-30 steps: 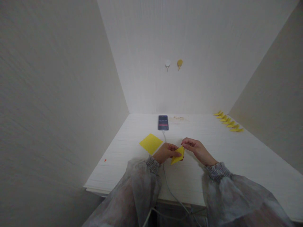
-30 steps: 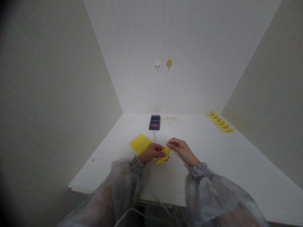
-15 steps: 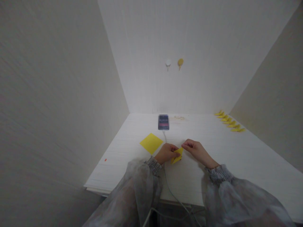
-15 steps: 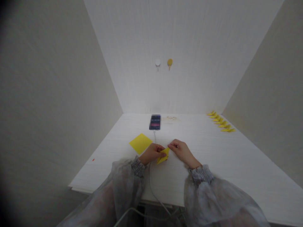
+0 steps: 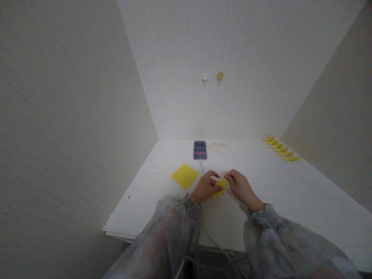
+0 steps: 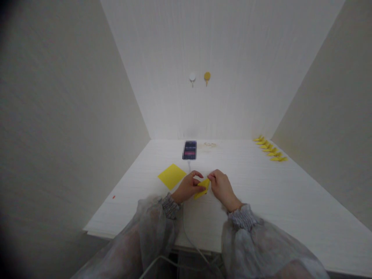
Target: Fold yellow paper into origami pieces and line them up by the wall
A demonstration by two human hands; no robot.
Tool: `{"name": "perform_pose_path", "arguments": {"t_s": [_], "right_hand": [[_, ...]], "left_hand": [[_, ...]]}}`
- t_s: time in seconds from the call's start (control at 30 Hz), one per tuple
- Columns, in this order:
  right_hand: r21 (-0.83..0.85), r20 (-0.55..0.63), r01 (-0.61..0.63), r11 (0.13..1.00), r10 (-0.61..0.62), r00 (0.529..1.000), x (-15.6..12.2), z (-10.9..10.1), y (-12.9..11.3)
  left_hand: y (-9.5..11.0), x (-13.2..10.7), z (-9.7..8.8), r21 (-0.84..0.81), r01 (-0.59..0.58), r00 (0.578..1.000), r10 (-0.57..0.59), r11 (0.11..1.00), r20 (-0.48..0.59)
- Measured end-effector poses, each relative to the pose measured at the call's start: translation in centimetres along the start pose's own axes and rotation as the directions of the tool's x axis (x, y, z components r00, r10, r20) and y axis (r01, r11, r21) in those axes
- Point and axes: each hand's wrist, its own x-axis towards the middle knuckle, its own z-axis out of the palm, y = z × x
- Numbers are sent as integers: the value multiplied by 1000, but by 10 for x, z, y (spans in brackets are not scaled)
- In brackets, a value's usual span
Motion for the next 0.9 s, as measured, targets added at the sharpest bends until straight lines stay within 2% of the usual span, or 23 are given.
{"name": "perform_pose_path", "arguments": {"t_s": [0.17, 0.43, 0.53, 0.6, 0.7, 0.77, 0.9], "right_hand": [[92, 29, 5, 996, -7, 1000, 1, -2, 0], [192, 10, 0, 981, -2, 1000, 0, 6, 1], [353, 52, -79, 932, 65, 997, 0, 5, 1], [473, 103, -181, 862, 150, 983, -1, 5, -1], [542, 204, -280, 792, 199, 959, -2, 5, -5], [528, 220, -259, 809, 164, 962, -3, 6, -7], [471, 160, -173, 865, 109, 981, -5, 9, -11]], "left_hand": [[0, -3, -1, 1, 20, 998, -20, 1000, -51], [7, -4, 1, -26, 14, 991, -18, 1000, -129], [6, -3, 0, -89, 5, 991, -17, 996, -135], [5, -3, -1, -122, -15, 989, -3, 992, -146], [4, -3, -2, -141, -50, 986, 27, 989, -165], [4, -3, -1, -131, -64, 983, 40, 989, -182], [4, -2, 0, -70, -39, 978, 24, 997, -205]]}}
